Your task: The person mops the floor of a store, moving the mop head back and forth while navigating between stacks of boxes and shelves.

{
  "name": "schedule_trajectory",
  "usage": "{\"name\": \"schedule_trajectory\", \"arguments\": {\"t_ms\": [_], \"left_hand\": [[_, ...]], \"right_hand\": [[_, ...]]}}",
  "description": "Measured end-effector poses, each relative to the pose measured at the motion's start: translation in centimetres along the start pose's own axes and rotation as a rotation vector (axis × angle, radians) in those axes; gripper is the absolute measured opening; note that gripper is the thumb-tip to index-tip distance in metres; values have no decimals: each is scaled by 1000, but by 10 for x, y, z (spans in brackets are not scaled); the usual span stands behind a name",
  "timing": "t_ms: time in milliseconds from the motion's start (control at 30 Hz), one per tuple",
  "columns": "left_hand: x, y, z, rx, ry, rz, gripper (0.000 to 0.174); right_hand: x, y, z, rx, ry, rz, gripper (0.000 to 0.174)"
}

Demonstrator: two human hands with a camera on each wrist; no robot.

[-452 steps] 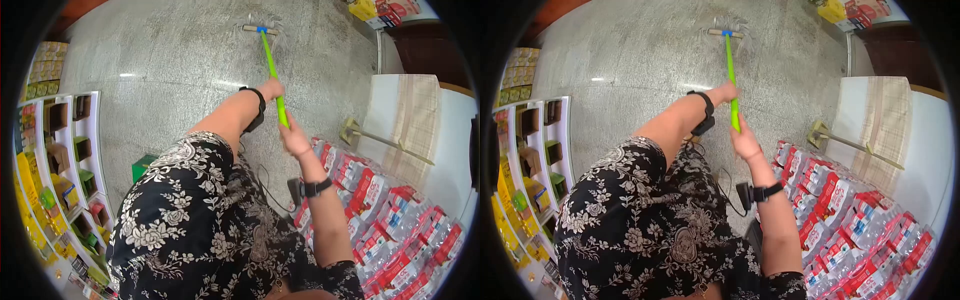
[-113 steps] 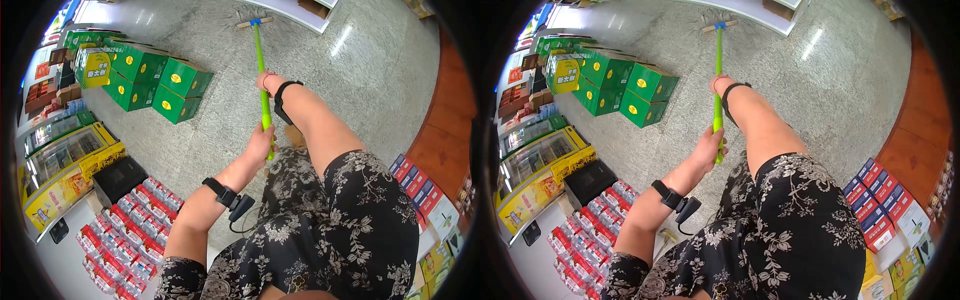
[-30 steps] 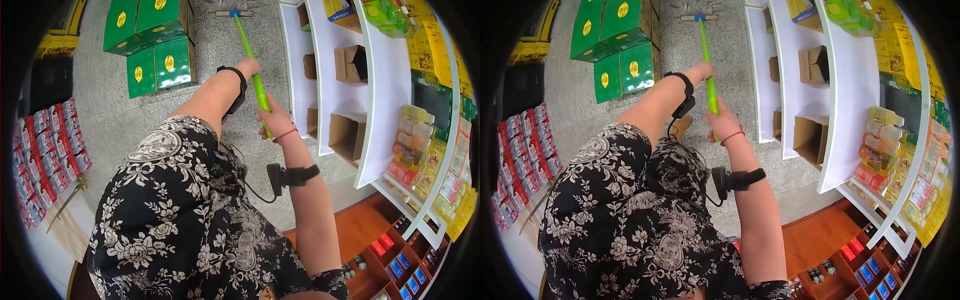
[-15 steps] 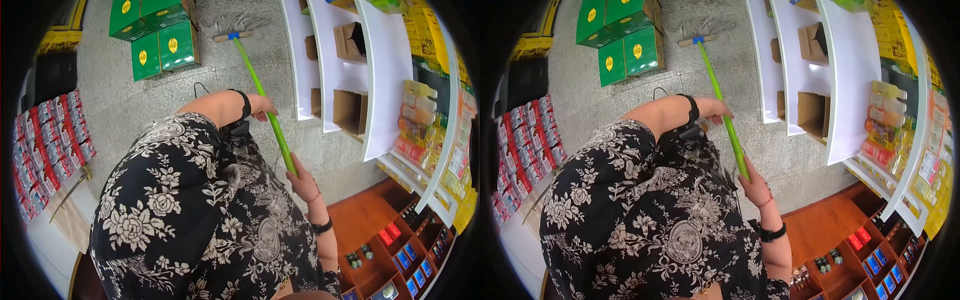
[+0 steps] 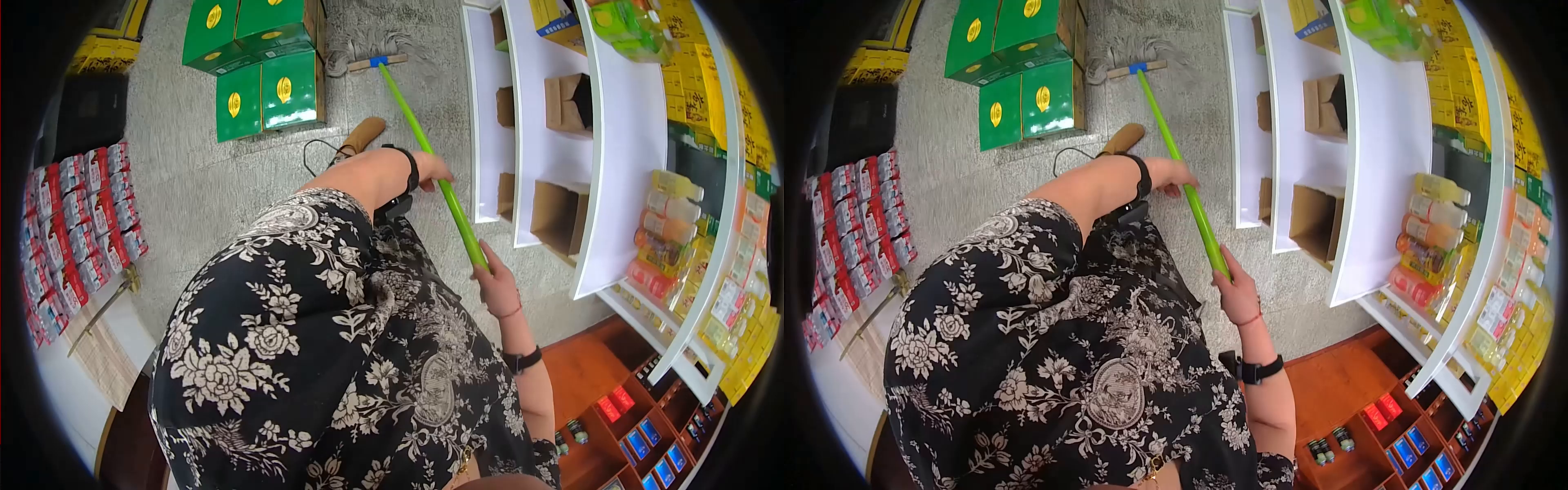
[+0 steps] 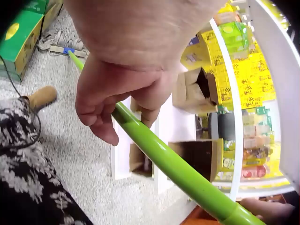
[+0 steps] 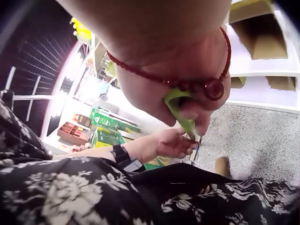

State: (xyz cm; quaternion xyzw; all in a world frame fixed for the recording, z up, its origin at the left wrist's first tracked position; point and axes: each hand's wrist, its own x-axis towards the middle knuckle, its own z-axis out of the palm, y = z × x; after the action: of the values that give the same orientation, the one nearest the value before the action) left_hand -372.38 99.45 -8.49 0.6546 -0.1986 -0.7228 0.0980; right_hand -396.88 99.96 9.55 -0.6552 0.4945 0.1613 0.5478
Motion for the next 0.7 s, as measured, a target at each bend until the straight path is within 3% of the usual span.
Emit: {"name": "schedule_trajectory", "arguments": {"t_ms": [167,333,400,467,567,700], "left_hand": [[4,38,-134,-82,229,32,36],[43,63,-285,-205,407,152,30],[49,76,-339,-212,472,176,30],[65,86,-379,-207,516,192,31],[77,101,-412,-230,513,200,30],[68,119,-402,-177,556,121,33]], "right_hand": [[119,-101,2,-91,-10,-156,49],[253,-216,4,-137,-81,-135,55],[310,-244,7,-211,-53,-306,57],[329,-295,-3,-165,-99,-224,57],[343,-334,-17,-83,-162,-133,58],[344,-326,-30,-51,-181,-188,58]]}}
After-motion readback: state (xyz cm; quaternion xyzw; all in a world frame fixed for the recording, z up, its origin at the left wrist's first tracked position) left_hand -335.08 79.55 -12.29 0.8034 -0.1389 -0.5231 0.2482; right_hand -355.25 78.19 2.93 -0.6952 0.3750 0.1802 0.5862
